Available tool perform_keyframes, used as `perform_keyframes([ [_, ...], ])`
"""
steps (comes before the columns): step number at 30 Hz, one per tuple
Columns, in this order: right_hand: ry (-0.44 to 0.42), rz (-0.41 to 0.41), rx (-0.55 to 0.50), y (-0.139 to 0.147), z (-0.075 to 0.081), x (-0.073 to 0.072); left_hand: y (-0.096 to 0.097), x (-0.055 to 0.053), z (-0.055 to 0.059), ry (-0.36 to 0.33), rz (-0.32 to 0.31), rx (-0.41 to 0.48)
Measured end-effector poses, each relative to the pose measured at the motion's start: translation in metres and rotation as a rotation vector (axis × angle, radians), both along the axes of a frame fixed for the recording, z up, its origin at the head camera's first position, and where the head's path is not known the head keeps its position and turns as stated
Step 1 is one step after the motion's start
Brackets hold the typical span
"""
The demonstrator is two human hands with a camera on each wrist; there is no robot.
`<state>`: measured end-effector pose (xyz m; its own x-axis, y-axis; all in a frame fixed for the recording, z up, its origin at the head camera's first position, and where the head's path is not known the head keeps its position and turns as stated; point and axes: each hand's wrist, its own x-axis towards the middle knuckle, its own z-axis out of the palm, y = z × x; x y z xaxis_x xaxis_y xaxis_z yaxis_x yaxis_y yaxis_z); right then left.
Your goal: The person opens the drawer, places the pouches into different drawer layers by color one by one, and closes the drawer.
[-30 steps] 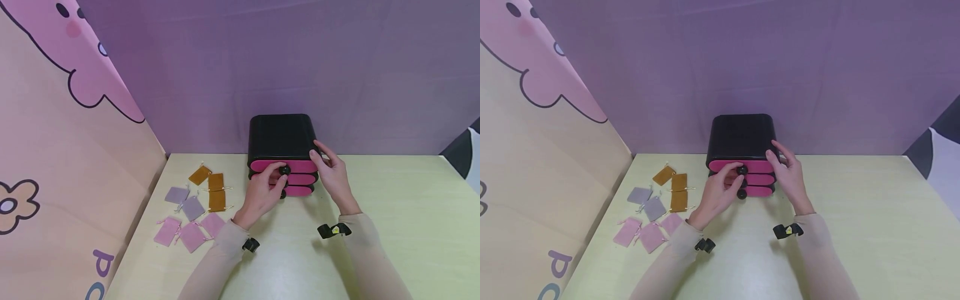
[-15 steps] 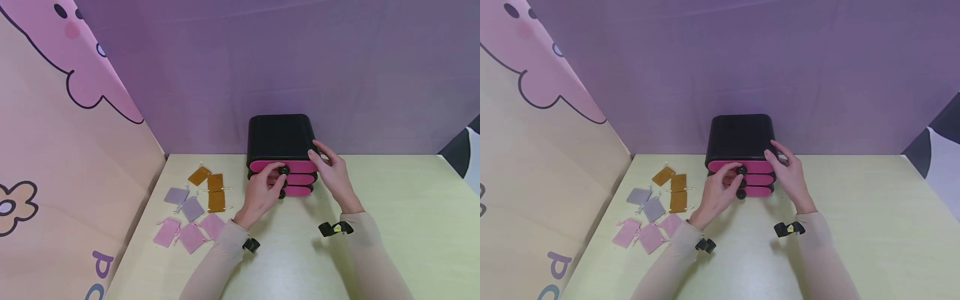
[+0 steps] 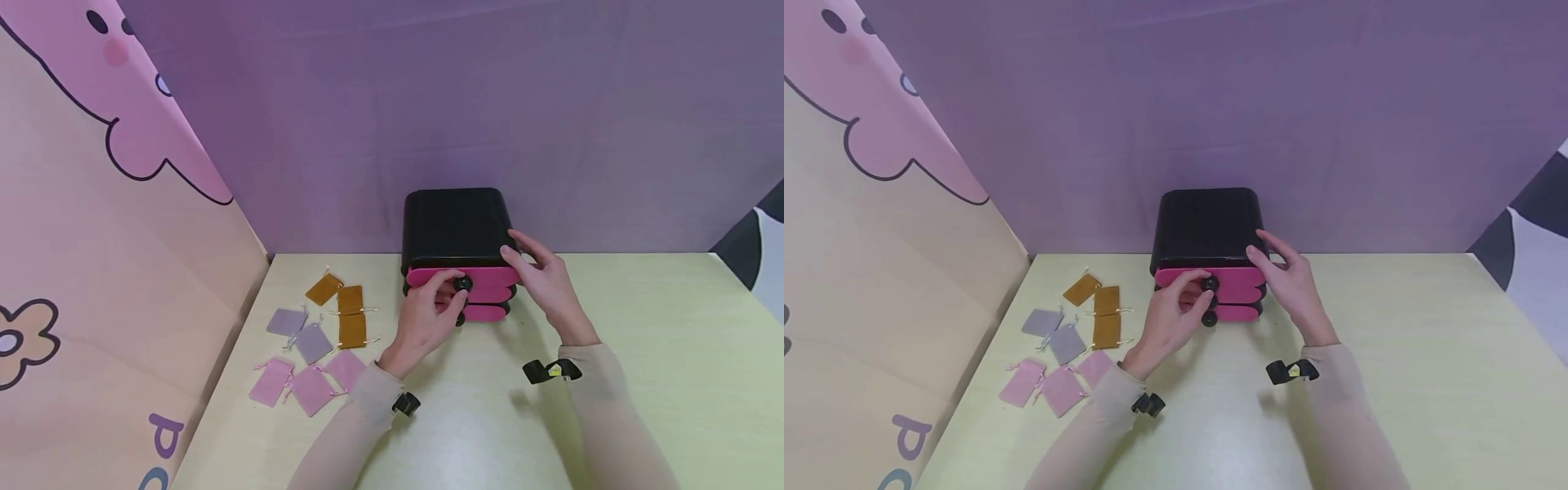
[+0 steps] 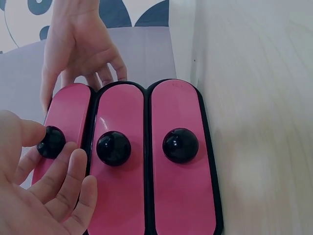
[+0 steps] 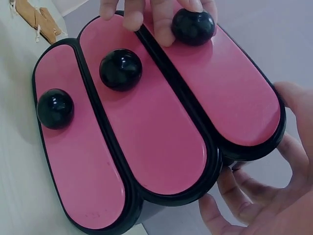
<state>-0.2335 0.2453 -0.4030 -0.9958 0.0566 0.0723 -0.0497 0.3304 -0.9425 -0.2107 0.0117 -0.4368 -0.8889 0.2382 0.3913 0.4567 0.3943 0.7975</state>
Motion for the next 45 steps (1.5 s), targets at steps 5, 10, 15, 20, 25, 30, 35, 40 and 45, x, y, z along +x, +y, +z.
perform_keyframes([
  [5, -0.006, 0.000, -0.011, 0.000, 0.000, 0.000, -0.002, 0.003, 0.001, 0.003, 0.002, -0.023],
  [10, -0.002, -0.001, -0.003, -0.001, 0.000, 0.000, -0.003, 0.006, 0.001, 0.010, 0.009, -0.040],
  [15, -0.017, 0.000, 0.027, -0.001, 0.001, 0.001, -0.004, 0.009, 0.001, 0.022, 0.004, -0.043],
  [20, -0.040, 0.007, 0.044, 0.001, 0.001, 0.000, -0.005, 0.011, 0.001, 0.040, 0.000, -0.052],
  [25, -0.047, 0.005, 0.060, 0.003, 0.001, -0.002, -0.006, 0.015, 0.002, 0.048, -0.009, -0.045],
  [30, -0.056, 0.015, 0.067, 0.003, 0.002, -0.001, -0.007, 0.020, 0.002, 0.004, -0.021, -0.031],
  [35, -0.071, 0.020, 0.059, 0.003, 0.003, 0.000, -0.007, 0.024, 0.002, 0.004, -0.029, -0.035],
  [40, -0.066, 0.019, 0.056, 0.003, 0.002, 0.000, -0.008, 0.027, 0.002, 0.020, -0.041, -0.042],
  [45, -0.042, 0.025, 0.022, 0.001, 0.001, 0.000, -0.011, 0.031, 0.002, 0.023, -0.053, -0.054],
])
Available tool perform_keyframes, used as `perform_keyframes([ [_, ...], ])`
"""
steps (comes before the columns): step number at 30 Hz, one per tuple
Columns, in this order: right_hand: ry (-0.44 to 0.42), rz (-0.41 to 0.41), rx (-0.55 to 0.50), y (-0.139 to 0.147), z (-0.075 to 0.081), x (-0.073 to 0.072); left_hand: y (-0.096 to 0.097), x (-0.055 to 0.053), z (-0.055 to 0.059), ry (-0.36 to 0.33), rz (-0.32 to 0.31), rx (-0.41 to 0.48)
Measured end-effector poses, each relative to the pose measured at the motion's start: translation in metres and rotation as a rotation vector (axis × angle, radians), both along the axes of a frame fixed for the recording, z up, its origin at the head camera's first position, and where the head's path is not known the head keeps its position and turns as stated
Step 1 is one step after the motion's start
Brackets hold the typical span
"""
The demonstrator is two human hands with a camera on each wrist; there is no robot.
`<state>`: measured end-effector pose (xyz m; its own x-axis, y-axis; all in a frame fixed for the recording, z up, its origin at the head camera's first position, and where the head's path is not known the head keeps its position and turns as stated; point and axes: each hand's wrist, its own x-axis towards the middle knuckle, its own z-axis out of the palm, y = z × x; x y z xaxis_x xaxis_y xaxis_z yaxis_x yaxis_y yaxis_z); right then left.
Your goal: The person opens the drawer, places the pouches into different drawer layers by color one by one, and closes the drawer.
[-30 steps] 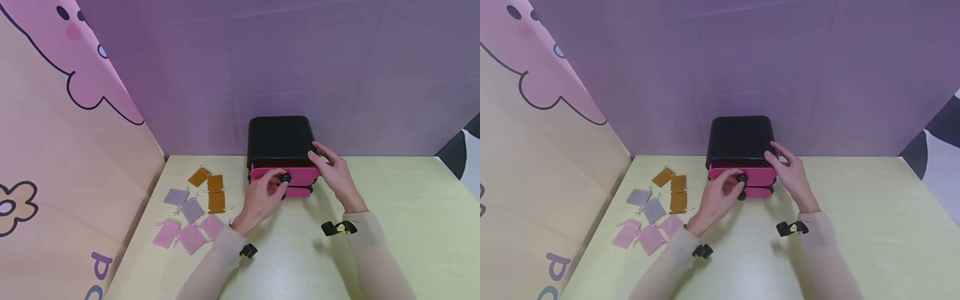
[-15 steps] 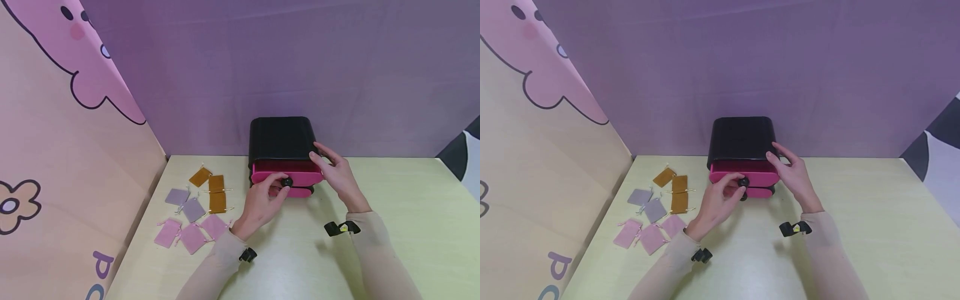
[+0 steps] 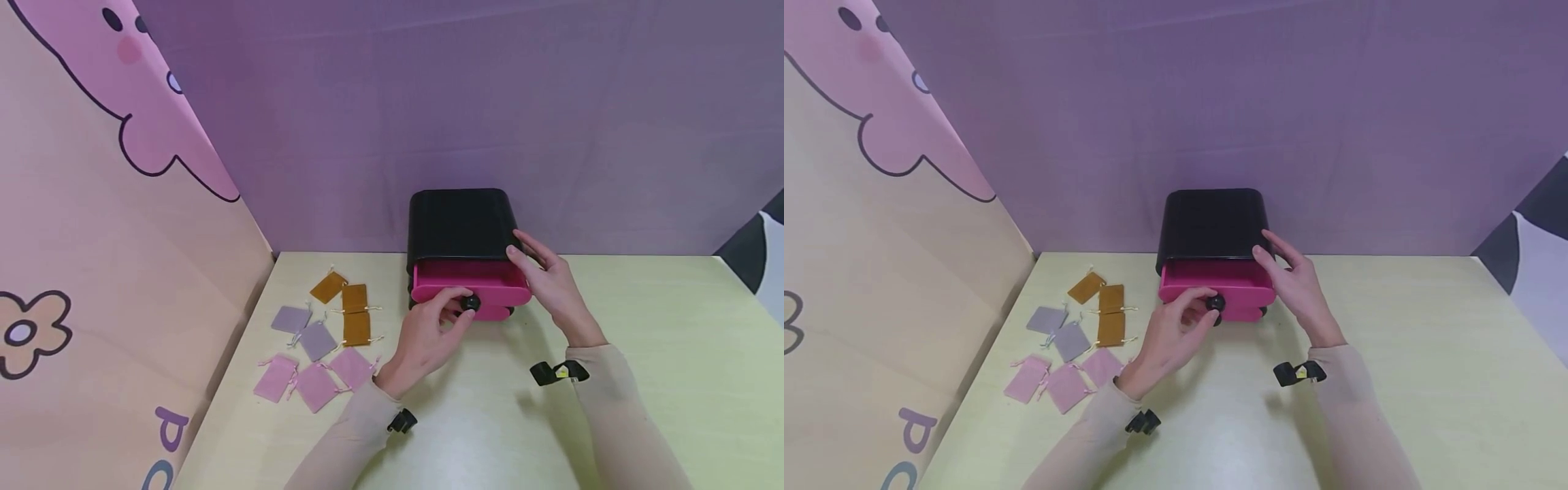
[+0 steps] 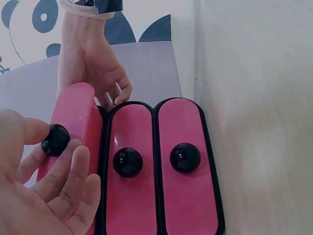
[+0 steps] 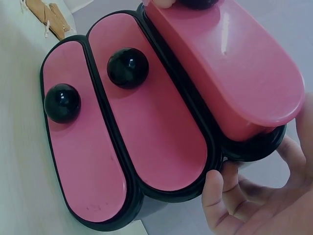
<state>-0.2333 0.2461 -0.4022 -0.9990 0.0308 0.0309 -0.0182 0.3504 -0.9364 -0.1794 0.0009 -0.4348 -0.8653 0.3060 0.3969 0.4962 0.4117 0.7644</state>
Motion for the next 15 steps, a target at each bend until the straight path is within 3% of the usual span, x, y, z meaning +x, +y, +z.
perform_keyframes([
  [15, -0.006, -0.009, 0.014, 0.000, -0.001, 0.000, -0.004, 0.012, 0.000, 0.020, -0.005, -0.034],
])
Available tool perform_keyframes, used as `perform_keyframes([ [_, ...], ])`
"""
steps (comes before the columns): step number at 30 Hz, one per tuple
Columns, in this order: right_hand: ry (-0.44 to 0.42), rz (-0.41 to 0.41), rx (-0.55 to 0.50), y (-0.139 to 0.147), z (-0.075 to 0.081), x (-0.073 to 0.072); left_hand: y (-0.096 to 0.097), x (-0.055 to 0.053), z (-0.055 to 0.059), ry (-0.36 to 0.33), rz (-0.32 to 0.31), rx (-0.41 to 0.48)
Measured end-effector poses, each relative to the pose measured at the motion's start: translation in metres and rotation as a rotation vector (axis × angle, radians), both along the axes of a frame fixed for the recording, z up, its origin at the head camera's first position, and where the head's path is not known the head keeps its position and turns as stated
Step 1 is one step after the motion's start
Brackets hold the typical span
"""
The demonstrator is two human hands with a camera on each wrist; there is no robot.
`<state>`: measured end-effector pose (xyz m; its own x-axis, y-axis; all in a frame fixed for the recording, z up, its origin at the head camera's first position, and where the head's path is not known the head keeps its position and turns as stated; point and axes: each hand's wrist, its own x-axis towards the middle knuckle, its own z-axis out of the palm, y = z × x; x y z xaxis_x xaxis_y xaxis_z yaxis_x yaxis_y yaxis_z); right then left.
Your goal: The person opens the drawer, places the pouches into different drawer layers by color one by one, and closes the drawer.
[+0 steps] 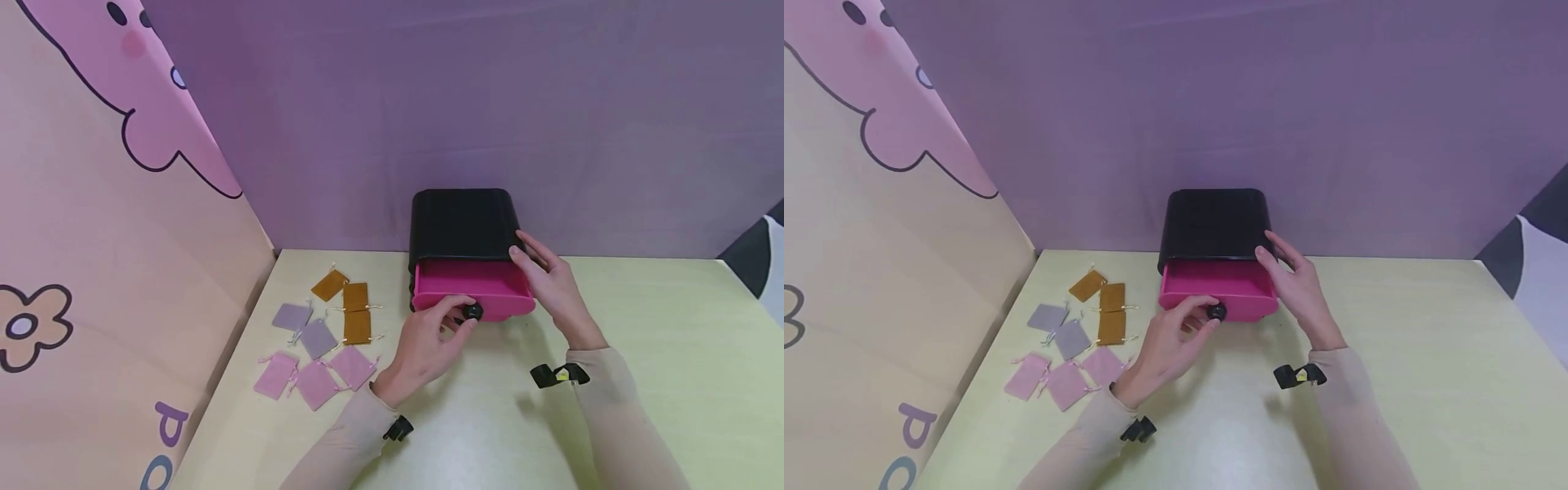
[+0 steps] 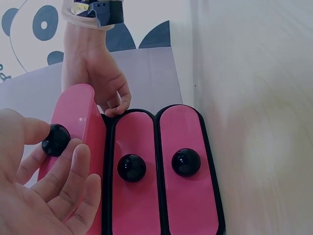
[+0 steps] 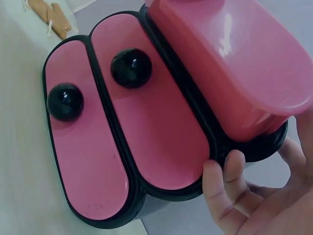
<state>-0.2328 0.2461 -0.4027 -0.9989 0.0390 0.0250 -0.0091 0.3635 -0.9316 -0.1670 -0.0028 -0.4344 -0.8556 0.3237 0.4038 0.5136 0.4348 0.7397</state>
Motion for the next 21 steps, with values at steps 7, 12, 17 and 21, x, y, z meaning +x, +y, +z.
perform_keyframes([
  [7, 0.004, 0.000, -0.001, 0.000, 0.000, 0.000, -0.002, 0.005, 0.000, 0.012, -0.017, -0.028],
  [12, -0.003, 0.008, -0.006, 0.000, -0.001, -0.001, -0.005, 0.008, -0.003, 0.013, -0.030, -0.017],
  [17, -0.001, 0.008, -0.011, 0.000, -0.003, -0.002, -0.007, 0.012, -0.005, 0.014, -0.049, -0.023],
  [21, 0.004, 0.004, -0.004, 0.001, -0.004, -0.001, -0.008, 0.015, -0.004, 0.018, -0.059, -0.024],
])
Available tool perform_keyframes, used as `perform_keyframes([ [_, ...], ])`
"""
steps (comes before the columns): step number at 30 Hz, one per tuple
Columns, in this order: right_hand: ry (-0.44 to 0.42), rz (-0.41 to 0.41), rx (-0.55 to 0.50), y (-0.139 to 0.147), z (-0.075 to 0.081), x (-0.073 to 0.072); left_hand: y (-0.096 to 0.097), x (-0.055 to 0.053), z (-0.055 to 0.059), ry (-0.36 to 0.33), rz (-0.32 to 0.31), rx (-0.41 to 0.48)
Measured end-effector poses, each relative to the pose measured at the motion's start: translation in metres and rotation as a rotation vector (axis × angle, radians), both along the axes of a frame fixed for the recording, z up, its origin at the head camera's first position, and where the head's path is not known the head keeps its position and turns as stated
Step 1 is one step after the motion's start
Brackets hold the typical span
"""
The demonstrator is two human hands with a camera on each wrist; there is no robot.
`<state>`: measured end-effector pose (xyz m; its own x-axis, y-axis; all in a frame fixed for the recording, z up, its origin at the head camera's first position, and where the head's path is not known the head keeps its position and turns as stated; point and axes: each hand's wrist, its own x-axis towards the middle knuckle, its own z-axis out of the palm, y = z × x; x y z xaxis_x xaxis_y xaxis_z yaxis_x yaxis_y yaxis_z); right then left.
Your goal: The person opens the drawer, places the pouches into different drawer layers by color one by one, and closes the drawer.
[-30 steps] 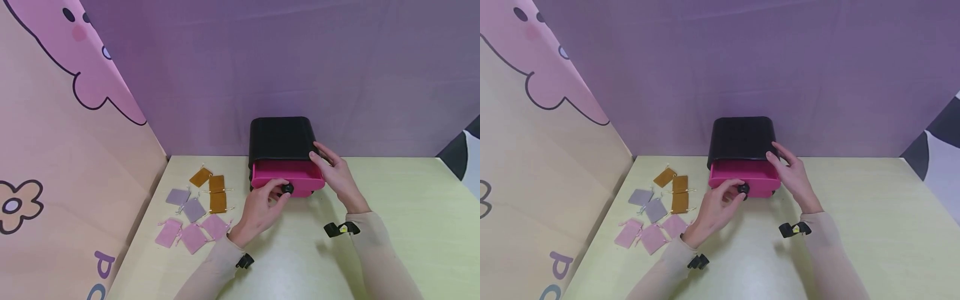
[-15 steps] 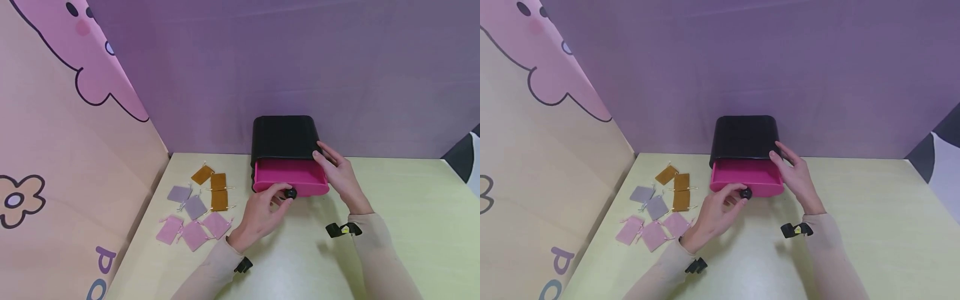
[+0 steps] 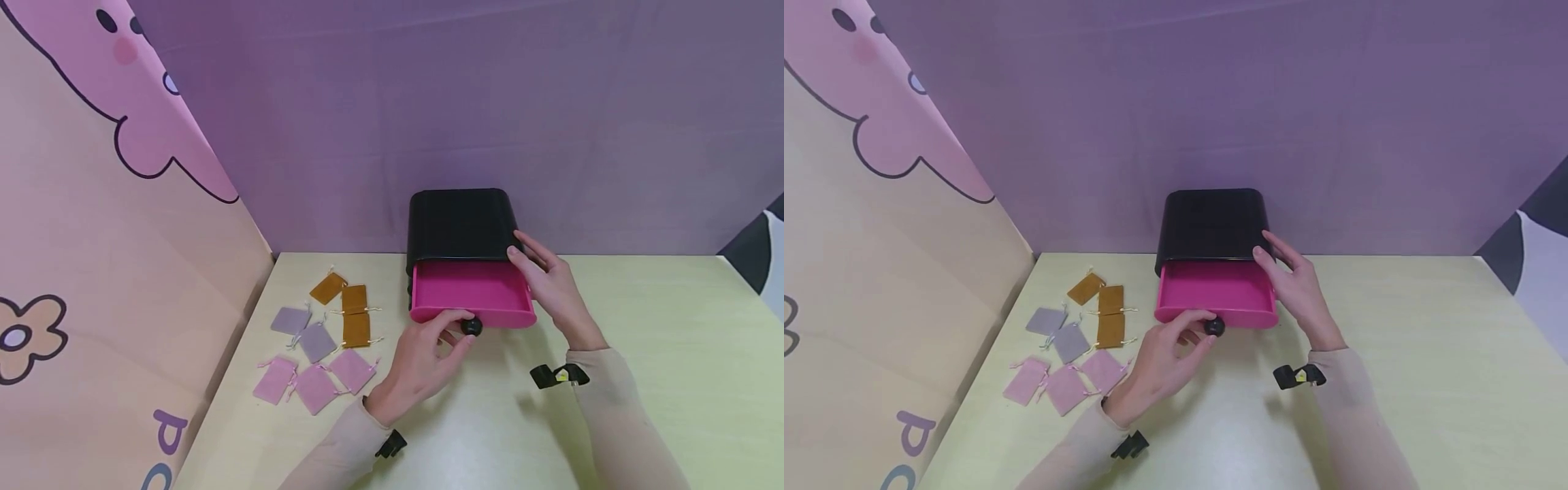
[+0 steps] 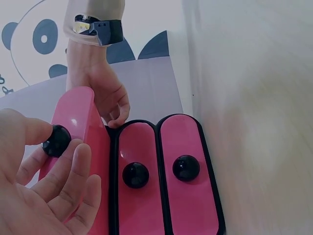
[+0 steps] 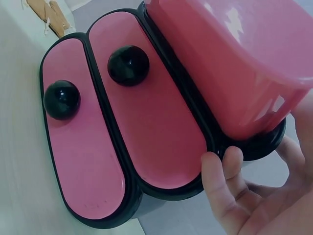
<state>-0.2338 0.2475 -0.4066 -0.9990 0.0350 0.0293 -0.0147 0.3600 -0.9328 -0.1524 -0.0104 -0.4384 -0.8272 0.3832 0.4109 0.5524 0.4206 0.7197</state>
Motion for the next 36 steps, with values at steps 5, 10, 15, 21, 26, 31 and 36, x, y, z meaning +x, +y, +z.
perform_keyframes([
  [5, 0.007, 0.002, 0.025, -0.001, 0.001, 0.001, 0.000, 0.004, 0.002, 0.007, -0.003, 0.003],
  [10, 0.018, -0.012, 0.026, -0.003, 0.002, 0.002, 0.000, 0.007, 0.001, 0.005, -0.024, 0.004],
  [15, 0.025, -0.025, 0.022, -0.005, 0.001, 0.003, 0.000, 0.009, -0.002, 0.016, -0.034, -0.011],
  [21, 0.050, -0.024, 0.023, -0.007, -0.002, 0.004, -0.001, 0.011, -0.005, 0.016, -0.030, -0.033],
  [26, 0.060, -0.024, 0.027, -0.008, -0.002, 0.005, -0.001, 0.012, -0.006, 0.015, -0.032, -0.032],
  [31, 0.064, -0.029, 0.021, -0.008, -0.002, 0.005, 0.000, 0.012, -0.008, 0.041, -0.027, -0.039],
  [36, 0.062, -0.038, 0.019, -0.010, -0.003, 0.006, -0.002, 0.013, -0.008, 0.050, -0.028, -0.040],
])
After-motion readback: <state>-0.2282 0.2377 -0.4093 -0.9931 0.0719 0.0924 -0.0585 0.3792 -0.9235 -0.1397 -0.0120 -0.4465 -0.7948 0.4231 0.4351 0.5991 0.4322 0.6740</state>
